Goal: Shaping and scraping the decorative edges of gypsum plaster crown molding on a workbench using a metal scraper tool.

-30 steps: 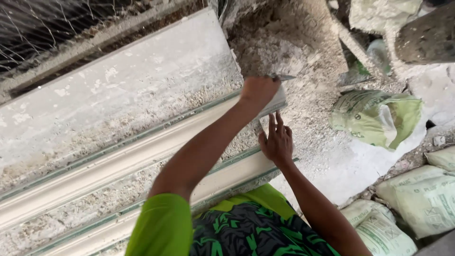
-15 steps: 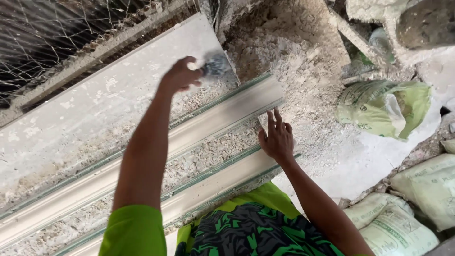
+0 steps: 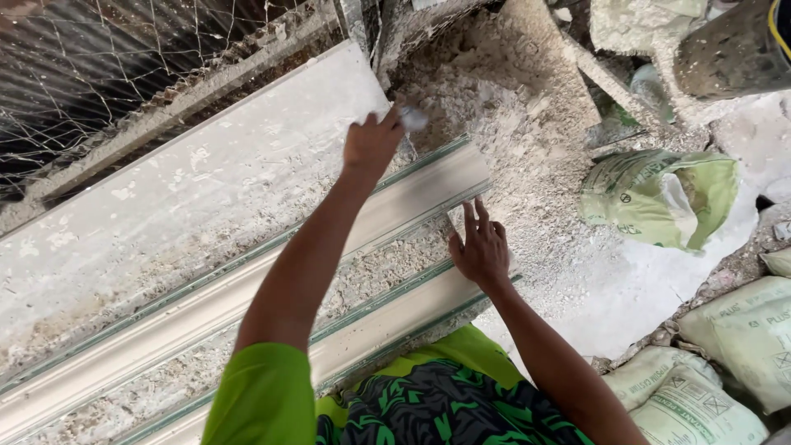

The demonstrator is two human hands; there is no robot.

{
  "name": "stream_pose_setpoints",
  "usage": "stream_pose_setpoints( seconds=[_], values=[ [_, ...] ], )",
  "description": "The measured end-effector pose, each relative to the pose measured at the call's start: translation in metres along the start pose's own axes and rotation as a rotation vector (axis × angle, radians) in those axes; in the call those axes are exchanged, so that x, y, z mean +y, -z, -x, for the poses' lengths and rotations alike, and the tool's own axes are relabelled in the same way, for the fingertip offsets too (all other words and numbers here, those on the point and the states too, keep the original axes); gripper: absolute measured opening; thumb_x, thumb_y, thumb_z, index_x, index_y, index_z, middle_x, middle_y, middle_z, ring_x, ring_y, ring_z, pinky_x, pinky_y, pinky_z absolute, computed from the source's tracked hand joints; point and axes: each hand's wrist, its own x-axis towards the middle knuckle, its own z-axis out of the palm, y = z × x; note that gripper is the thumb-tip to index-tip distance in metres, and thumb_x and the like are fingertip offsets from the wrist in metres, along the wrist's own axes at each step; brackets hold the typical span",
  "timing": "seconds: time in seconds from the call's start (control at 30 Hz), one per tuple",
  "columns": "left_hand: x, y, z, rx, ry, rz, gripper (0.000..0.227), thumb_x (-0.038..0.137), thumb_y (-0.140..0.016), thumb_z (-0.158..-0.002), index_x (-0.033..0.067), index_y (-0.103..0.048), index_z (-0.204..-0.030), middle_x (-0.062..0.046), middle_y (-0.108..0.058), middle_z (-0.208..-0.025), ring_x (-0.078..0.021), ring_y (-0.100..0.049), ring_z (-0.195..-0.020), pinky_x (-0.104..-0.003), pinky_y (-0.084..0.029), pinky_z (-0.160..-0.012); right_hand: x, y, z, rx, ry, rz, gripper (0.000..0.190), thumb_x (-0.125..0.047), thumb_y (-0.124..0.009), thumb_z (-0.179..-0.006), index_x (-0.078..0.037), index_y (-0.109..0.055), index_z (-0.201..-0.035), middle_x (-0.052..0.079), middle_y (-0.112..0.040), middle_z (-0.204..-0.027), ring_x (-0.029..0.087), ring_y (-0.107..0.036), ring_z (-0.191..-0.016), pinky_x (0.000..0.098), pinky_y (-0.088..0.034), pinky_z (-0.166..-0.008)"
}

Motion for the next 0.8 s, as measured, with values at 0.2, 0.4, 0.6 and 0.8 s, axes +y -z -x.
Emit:
stream_pose_setpoints(
  seconds=[0.2, 0.4, 0.6, 0.8],
  values=[
    [-0.045, 0.069, 0.052, -0.554, -0.139, 0.097, 0.068, -0.011, -0.053, -0.098, 0.0247, -0.041, -0.155, -0.001, -0.029, -0.169, -0.0246, -0.074, -0.078, -0.031, -0.059, -0.050, -0.003, 0.008, -0.001, -0.033, -0.023, -0.011, 0.064, -0.039, -0.047, -0.103, -0.002, -0.038, -0.155, 0.026, -0.039, -0.160, 0.034, -0.062, -0.118, 0.0471, -0.041, -0.105],
    [-0.040, 0.108, 0.029, -0.502, -0.189, 0.084, 0.036, 0.000, -0.067, -0.091, 0.0087, -0.064, -0.126, -0.007, -0.068, -0.128, -0.0254, -0.071, -0.084, -0.038, -0.058, -0.061, -0.002, 0.003, 0.001, 0.015, 0.000, -0.010, 0.066, -0.038, -0.049, -0.102, -0.002, -0.039, -0.155, 0.026, -0.039, -0.159, 0.035, -0.062, -0.118, 0.0481, -0.041, -0.106],
    [-0.017, 0.116, -0.015, -0.584, -0.134, 0.319, 0.021, 0.002, -0.070, -0.084, 0.0056, -0.069, -0.104, -0.015, -0.073, -0.094, -0.0316, -0.072, -0.084, -0.048, -0.058, -0.071, -0.003, 0.006, -0.002, -0.010, -0.006, 0.006, 0.067, -0.037, -0.050, -0.100, 0.000, -0.039, -0.154, 0.027, -0.038, -0.161, 0.036, -0.060, -0.121, 0.0480, -0.040, -0.105],
    [-0.001, 0.048, -0.026, -0.508, -0.090, 0.282, 0.030, 0.009, -0.061, -0.098, 0.0191, -0.061, -0.126, -0.016, -0.072, -0.087, -0.0305, -0.074, -0.077, -0.047, -0.056, -0.067, 0.001, -0.002, 0.000, 0.049, 0.034, 0.008, 0.067, -0.038, -0.049, -0.102, -0.001, -0.038, -0.156, 0.026, -0.037, -0.161, 0.036, -0.060, -0.124, 0.0480, -0.040, -0.106]
  ],
)
